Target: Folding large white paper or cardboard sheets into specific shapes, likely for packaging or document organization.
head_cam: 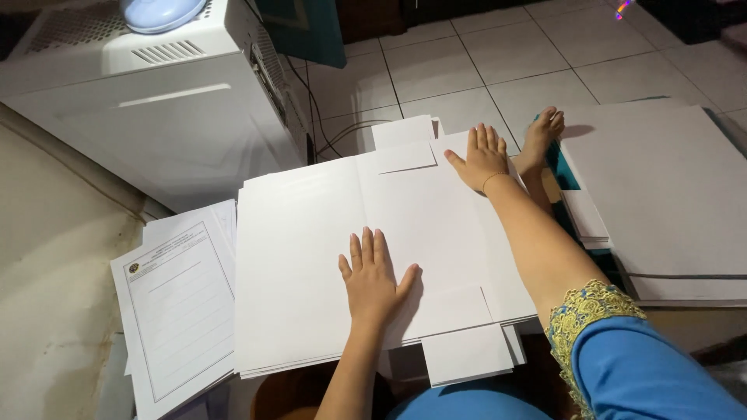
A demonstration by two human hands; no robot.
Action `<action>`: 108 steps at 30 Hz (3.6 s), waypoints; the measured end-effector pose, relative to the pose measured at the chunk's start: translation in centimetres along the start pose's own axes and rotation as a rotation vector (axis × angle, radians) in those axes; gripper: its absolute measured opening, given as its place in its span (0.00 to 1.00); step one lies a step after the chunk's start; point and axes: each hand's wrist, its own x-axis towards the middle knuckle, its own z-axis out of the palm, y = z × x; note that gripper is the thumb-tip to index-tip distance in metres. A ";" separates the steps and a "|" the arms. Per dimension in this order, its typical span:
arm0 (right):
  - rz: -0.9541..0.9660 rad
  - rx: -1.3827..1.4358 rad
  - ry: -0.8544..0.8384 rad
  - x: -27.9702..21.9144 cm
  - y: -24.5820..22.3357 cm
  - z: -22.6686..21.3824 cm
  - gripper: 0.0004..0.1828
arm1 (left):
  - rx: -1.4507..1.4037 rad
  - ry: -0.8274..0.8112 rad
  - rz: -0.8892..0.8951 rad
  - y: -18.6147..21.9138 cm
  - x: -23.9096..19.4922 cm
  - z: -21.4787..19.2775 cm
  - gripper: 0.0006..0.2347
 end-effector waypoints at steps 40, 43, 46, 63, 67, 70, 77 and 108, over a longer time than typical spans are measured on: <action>-0.692 0.187 0.326 -34.3 -1.6 4.4 0.27 | 0.027 0.341 0.118 -4.3 1.1 4.6 0.30; -0.793 -0.113 0.381 -34.1 -4.5 5.7 0.39 | 0.023 0.332 0.119 -4.1 0.8 4.4 0.30; -0.847 -0.073 0.343 -33.7 -6.8 7.6 0.36 | 0.020 0.334 0.121 -3.8 0.4 4.0 0.30; -0.146 0.062 -0.101 -28.9 2.1 0.0 0.55 | 0.024 0.242 0.118 -3.1 0.1 3.0 0.30; -0.101 0.060 -0.069 -19.6 3.4 0.8 0.50 | 0.014 0.234 0.119 -3.2 0.2 3.1 0.30; -0.061 0.110 -0.031 -12.8 2.4 0.2 0.51 | 0.016 0.222 0.104 -3.4 0.2 3.0 0.31; -0.061 0.035 0.045 -2.1 1.0 -0.1 0.53 | -0.009 0.238 0.081 -2.9 0.4 2.6 0.31; -0.323 -0.046 -0.019 -32.8 -5.4 3.3 0.45 | 0.004 0.366 0.105 -4.2 0.5 4.6 0.29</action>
